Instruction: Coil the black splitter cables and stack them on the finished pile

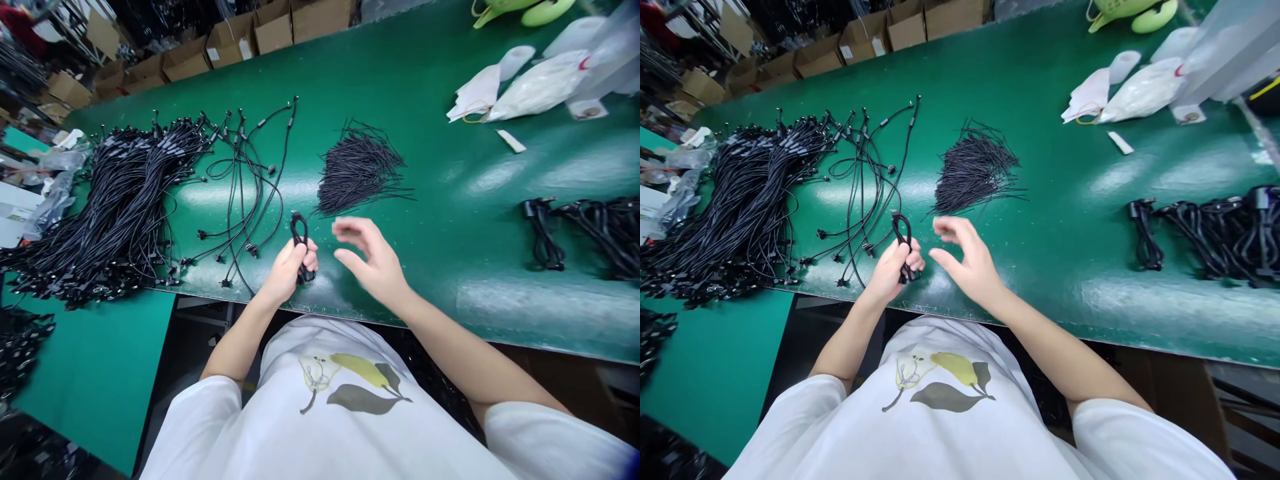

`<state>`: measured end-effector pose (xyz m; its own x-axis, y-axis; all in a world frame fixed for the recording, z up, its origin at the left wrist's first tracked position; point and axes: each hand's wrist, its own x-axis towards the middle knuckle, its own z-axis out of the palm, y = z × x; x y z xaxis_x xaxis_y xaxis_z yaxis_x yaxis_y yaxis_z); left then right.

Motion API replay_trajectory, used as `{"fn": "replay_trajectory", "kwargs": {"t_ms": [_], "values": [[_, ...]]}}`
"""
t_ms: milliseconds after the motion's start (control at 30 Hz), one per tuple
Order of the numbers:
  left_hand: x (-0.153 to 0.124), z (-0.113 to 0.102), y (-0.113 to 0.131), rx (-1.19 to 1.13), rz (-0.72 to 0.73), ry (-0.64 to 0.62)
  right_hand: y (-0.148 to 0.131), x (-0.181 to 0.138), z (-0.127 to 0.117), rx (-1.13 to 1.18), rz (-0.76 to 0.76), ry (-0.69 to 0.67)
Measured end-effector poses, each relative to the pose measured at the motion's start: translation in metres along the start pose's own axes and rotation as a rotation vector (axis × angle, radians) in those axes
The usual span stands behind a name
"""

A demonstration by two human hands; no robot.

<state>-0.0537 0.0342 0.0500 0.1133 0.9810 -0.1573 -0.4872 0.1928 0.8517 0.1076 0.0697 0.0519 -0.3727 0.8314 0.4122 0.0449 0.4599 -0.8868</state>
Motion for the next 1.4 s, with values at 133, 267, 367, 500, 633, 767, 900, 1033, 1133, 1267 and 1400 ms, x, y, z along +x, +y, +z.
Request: {"fn": "replay_trajectory", "kwargs": {"t_ms": [133,267,367,500,633,767,900,1033,1133,1267,1400], "values": [[-0.012,0.018,-0.005,-0.024,-0.262,-0.294,-0.011,0.022,0.0,0.438,0.339,-0.185],[-0.021,0.026,-0.009,-0.2,-0.343,-0.213,-0.017,0.026,0.012,0.647,0.474,-0.041],[-0.027,0.022,-0.01,-0.231,-0.422,-0.177,-0.019,0.02,0.018,0.665,0.472,0.023],[-0.033,0.012,-0.013,-0.234,-0.554,-0.203,-0.016,0.013,0.019,0.633,0.452,-0.118],[-0.038,0.009,-0.018,-0.026,-0.509,-0.215,-0.004,0.006,0.015,0.633,0.478,-0.182],[-0.04,0.005,-0.019,0.39,-0.312,-0.284,0.001,0.002,-0.002,0.338,0.341,-0.161],[-0.032,-0.005,-0.013,0.71,-0.229,-0.272,-0.005,-0.008,-0.021,-0.444,-0.258,-0.315],[-0.024,-0.01,-0.007,0.849,-0.281,-0.339,-0.004,-0.027,-0.023,-0.995,-0.622,-0.557],[-0.024,-0.008,-0.008,0.8,-0.353,-0.39,0.002,-0.036,-0.022,-1.15,-0.653,-0.618],[-0.027,-0.007,-0.013,0.669,-0.386,-0.369,0.008,-0.037,-0.027,-1.156,-0.677,-0.628],[-0.028,-0.005,-0.013,0.857,-0.345,-0.391,0.012,-0.036,-0.033,-1.106,-0.721,-0.652]]}}
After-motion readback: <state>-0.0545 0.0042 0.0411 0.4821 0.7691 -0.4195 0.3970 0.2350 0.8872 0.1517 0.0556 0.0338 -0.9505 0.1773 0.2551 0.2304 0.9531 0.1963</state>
